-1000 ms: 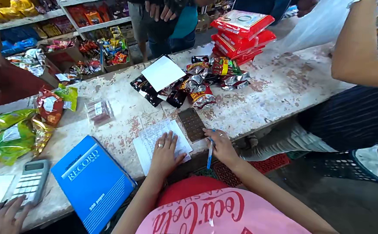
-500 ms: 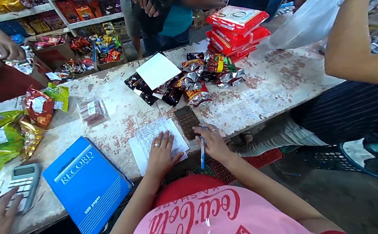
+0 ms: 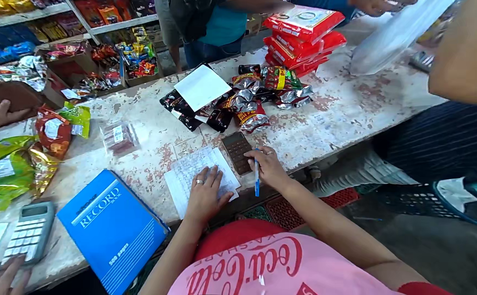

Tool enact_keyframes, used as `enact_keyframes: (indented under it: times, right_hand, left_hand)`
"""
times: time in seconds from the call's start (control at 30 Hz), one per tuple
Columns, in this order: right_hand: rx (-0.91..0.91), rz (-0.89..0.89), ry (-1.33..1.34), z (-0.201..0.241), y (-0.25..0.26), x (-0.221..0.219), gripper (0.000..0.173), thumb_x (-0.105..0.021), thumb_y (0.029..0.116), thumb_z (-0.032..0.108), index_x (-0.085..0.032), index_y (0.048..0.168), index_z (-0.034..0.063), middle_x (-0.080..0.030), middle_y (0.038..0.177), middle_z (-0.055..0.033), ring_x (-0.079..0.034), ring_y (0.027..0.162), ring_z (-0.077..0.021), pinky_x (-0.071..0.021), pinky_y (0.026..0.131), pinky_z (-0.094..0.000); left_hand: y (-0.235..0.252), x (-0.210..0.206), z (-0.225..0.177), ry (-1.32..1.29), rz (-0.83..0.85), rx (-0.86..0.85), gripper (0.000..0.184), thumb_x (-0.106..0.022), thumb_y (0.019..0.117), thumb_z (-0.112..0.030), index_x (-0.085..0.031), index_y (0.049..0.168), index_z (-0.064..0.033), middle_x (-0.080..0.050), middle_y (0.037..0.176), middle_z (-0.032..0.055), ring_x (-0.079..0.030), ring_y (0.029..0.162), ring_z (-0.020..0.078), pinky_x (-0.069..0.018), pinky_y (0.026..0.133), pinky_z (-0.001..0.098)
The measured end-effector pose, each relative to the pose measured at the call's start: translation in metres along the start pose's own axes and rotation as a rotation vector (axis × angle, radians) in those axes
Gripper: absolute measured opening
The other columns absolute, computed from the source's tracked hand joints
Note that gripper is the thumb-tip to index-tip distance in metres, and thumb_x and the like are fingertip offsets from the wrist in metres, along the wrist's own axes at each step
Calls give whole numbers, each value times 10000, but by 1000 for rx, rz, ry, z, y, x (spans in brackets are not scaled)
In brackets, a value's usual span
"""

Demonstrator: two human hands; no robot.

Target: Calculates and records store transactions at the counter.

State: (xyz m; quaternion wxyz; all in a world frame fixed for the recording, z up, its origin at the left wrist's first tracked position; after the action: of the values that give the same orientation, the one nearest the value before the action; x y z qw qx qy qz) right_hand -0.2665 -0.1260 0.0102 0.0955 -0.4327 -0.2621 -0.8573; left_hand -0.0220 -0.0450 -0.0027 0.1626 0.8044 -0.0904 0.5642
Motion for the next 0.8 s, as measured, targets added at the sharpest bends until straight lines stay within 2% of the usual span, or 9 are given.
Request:
enact_keyframes:
  times: [0.07, 0.17, 0.23, 0.37, 0.43, 0.5, 0.57, 0.67, 0.8]
  right_hand:
    - [-24, -10, 30, -6, -6, 6, 328, -481, 1045, 248, -713, 1187, 66, -747, 1155, -81, -606, 1244, -368, -377, 1131, -581]
    - [-14, -67, -3, -9, -20, 10, 312, -481, 1035, 240, -718, 1145, 70, -756, 1115, -69, -640, 1179, -348, -403, 1105, -563]
    - [-14, -58, -25, -12, -28, 10, 302, -488, 1032, 218, -720, 1167, 78, -756, 1133, -61, -645, 1176, -335, -413, 1100, -553]
    - [-2, -9, -63, 2, -26, 14, 285, -503, 1026, 195, -719, 1171, 80, -756, 1122, -77, -639, 1195, -368, -420, 1090, -583]
    - [67, 3, -30, 16, -23, 10, 298, -489, 1036, 202, -714, 1195, 86, -748, 1153, -73, -630, 1202, -357, -426, 1080, -582]
    - [112, 92, -5, 30, -21, 3, 300, -479, 1028, 173, -693, 1226, 101, -728, 1232, -64, -597, 1272, -346, -376, 1111, -613]
    - [87, 171, 1, 37, -19, -1, 297, -499, 1012, 119, -681, 1245, 92, -719, 1250, -75, -560, 1323, -377, -321, 1139, -661]
    - [82, 7, -25, 29, -17, -7, 263, -491, 1034, 169, -692, 1178, 82, -745, 1141, -78, -616, 1234, -372, -397, 1095, -622]
    - [83, -11, -15, 23, -22, -9, 264, -503, 1031, 190, -694, 1184, 91, -746, 1137, -68, -612, 1236, -354, -399, 1105, -588]
  left_hand:
    - [0, 0, 0, -10, -11, -10, 731, -390, 988, -677, -621, 1400, -118, -550, 1509, 100, -457, 1419, 414, -384, 1114, 610]
    - [-2, 1, 0, -17, -34, -35, 690, -410, 994, -652, -650, 1368, -125, -578, 1483, 97, -469, 1409, 433, -388, 1102, 641]
    - [-3, -1, 1, -11, -58, -50, 689, -417, 993, -652, -661, 1353, -117, -588, 1471, 102, -485, 1397, 433, -396, 1094, 648]
    - [-2, -2, 0, -3, -69, -48, 682, -443, 983, -650, -670, 1338, -113, -599, 1459, 101, -508, 1381, 419, -407, 1091, 630]
    - [-1, -2, 1, 6, -79, -50, 674, -447, 982, -646, -673, 1329, -115, -610, 1445, 92, -552, 1338, 379, -436, 1067, 589]
    - [-1, -2, 0, 24, -83, -58, 671, -446, 982, -637, -675, 1323, -107, -617, 1436, 90, -591, 1290, 353, -473, 1021, 554]
    - [-2, -1, -1, 42, -79, -60, 668, -462, 979, -625, -670, 1331, -97, -612, 1442, 91, -598, 1285, 348, -485, 1009, 543]
    - [-6, -5, -5, 50, -107, -67, 708, -519, 948, -636, -649, 1351, -69, -599, 1451, 122, -583, 1298, 374, -488, 1011, 549]
    - [-11, -8, -14, 64, -129, -78, 733, -538, 927, -657, -648, 1356, -72, -596, 1451, 141, -557, 1324, 419, -475, 1039, 581]
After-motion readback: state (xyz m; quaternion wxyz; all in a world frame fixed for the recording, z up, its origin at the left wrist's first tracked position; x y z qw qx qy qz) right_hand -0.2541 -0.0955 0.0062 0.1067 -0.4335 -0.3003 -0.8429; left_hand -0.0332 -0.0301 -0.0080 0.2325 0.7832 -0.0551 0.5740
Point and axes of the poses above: each hand's wrist, its own y-axis towards the middle knuckle, its own x-axis out of the back of the hand, z = x × y, the point moved 1 cm from there along y, towards the middle knuckle
